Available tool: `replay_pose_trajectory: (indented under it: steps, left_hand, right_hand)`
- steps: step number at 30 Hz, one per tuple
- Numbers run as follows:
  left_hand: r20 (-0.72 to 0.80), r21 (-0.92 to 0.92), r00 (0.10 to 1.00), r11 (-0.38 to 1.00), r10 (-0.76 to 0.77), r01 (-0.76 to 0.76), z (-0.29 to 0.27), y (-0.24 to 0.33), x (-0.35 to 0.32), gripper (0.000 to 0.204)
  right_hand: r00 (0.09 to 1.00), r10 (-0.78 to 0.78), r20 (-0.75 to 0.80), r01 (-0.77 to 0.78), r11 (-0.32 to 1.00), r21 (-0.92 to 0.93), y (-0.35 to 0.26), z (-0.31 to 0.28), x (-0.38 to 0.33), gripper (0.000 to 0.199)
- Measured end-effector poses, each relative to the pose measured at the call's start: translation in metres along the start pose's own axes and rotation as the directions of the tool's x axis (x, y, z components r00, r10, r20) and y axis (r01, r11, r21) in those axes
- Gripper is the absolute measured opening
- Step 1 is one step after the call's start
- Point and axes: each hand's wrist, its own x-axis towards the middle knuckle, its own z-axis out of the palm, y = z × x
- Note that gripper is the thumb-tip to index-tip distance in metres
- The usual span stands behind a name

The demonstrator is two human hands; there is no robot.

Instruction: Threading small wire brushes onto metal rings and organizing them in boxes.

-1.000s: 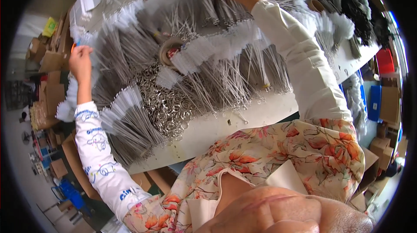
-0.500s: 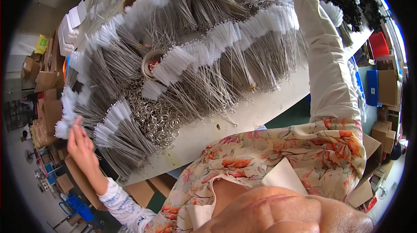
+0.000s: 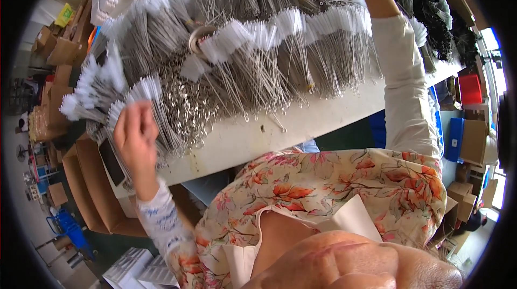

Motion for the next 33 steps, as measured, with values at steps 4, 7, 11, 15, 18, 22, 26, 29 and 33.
replay_pose_trajectory:
  steps: [4, 7, 11, 15, 18, 22, 26, 29, 33]
  left_hand:
    - [0.197, 0.093, 0.938, 0.947, 0.286, -0.308, 0.07, -0.013, 0.002, 0.019]
    - [0.281, 0.024, 0.851, 0.883, 0.444, -0.469, 0.093, -0.038, 0.002, 0.02]
    - [0.193, 0.392, 0.658, 0.557, 0.728, -0.732, 0.082, -0.073, -0.011, 0.006]
    - [0.018, -0.029, 0.943, 0.942, 0.334, -0.333, 0.091, -0.077, -0.06, 0.009]
    - [0.335, 0.227, 0.574, 0.527, 0.747, -0.819, 0.094, -0.116, -0.076, 0.014]
    - [0.411, 0.315, 0.524, 0.423, 0.746, -0.85, 0.102, -0.132, -0.098, 0.037]
    - [0.39, 0.279, 0.64, 0.577, 0.662, -0.768, 0.087, -0.146, -0.119, 0.035]
    - [0.523, 0.313, 0.738, 0.709, 0.427, -0.632, 0.074, -0.164, -0.129, 0.03]
    - [0.508, 0.296, 0.789, 0.79, 0.346, -0.537, 0.069, -0.17, -0.143, 0.024]
  right_hand:
    - [0.905, -0.103, 0.413, -0.122, 0.866, 0.485, -0.023, 0.109, -0.09, 0.037]
    - [0.884, -0.202, 0.421, 0.091, 0.959, 0.268, -0.028, 0.185, -0.159, 0.023]
    - [0.94, -0.077, 0.333, -0.071, 0.908, 0.412, -0.035, 0.21, -0.23, 0.023]
    - [0.956, 0.181, 0.231, -0.206, 0.975, 0.089, 0.012, 0.171, -0.259, 0.033]
    - [0.84, 0.449, 0.306, -0.532, 0.564, 0.632, 0.011, 0.19, -0.293, 0.025]
    - [0.826, 0.378, 0.419, -0.536, 0.294, 0.791, 0.026, 0.169, -0.304, 0.02]
    - [0.799, 0.41, 0.441, -0.279, 0.901, -0.333, -0.026, 0.117, -0.283, 0.02]
    - [0.741, 0.425, 0.52, 0.363, 0.399, -0.842, -0.007, 0.093, -0.303, 0.013]
    - [0.698, 0.433, 0.57, 0.497, 0.28, -0.821, 0.019, 0.116, -0.357, 0.01]
